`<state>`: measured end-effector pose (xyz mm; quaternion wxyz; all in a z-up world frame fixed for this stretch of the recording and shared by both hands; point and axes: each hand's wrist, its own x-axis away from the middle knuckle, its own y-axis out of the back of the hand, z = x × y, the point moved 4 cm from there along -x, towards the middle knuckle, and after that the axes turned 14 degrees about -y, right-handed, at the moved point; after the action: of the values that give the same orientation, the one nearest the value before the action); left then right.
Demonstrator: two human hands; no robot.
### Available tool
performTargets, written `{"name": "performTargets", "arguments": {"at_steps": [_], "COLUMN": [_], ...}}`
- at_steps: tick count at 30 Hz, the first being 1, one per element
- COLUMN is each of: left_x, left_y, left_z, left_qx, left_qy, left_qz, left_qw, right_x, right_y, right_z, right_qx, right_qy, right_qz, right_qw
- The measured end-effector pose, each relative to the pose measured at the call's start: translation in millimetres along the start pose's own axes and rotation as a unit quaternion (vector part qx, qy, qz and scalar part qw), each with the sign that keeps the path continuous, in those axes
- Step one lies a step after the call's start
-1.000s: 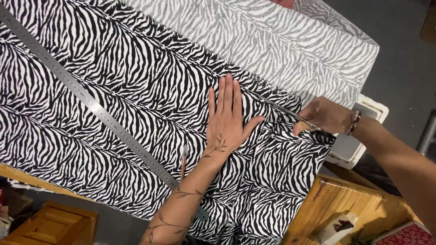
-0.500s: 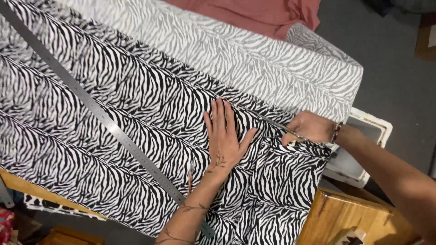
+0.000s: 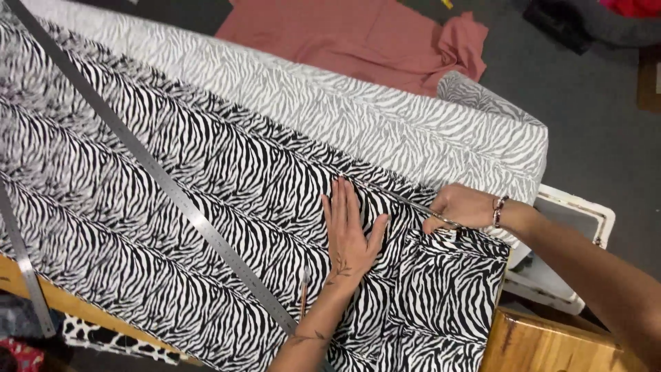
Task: The person measures and cuts a piece of zebra-print fabric on a wooden table using a metal ruler and scissors. They mark the fabric with a pencil, align the ruler, and cut along the edge. The person also handles a white storage bin and a small metal case containing sewing supplies.
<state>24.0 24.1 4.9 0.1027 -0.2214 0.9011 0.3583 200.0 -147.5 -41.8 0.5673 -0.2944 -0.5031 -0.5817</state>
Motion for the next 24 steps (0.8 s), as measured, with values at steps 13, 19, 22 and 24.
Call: {"name": "performTargets", "arguments": {"at_steps": [13, 19, 22, 24], "left_x": [3.7, 3.7, 5.1, 3.1], "left_y": [-1.9, -1.8, -1.7, 2.1], "left_z": [4.2, 4.5, 4.5, 3.2], "left_qx": [-0.002, 0.004, 0.028, 0.038], "left_qy": [-0.007, -0.009, 0.011, 0.014], "left_qz": [-0.02, -0.034, -0.014, -0.014], "left_qw": [1.0, 0.999, 0.999, 0.999], "right_x": [4.8, -5.1, -5.9, -10.0], "right_y": [1.3, 3.7, 3.5, 4.0], "right_z": [13.8, 25.4, 24.0, 20.6], "right_qx": [0.042, 0.033, 0.036, 0.037], "right_qy": [-0.023, -0.01, 0.001, 0.01], "right_qz": [-0.007, -0.011, -0.009, -0.01], "right_qw": [0.999, 0.999, 0.999, 0.999]}}
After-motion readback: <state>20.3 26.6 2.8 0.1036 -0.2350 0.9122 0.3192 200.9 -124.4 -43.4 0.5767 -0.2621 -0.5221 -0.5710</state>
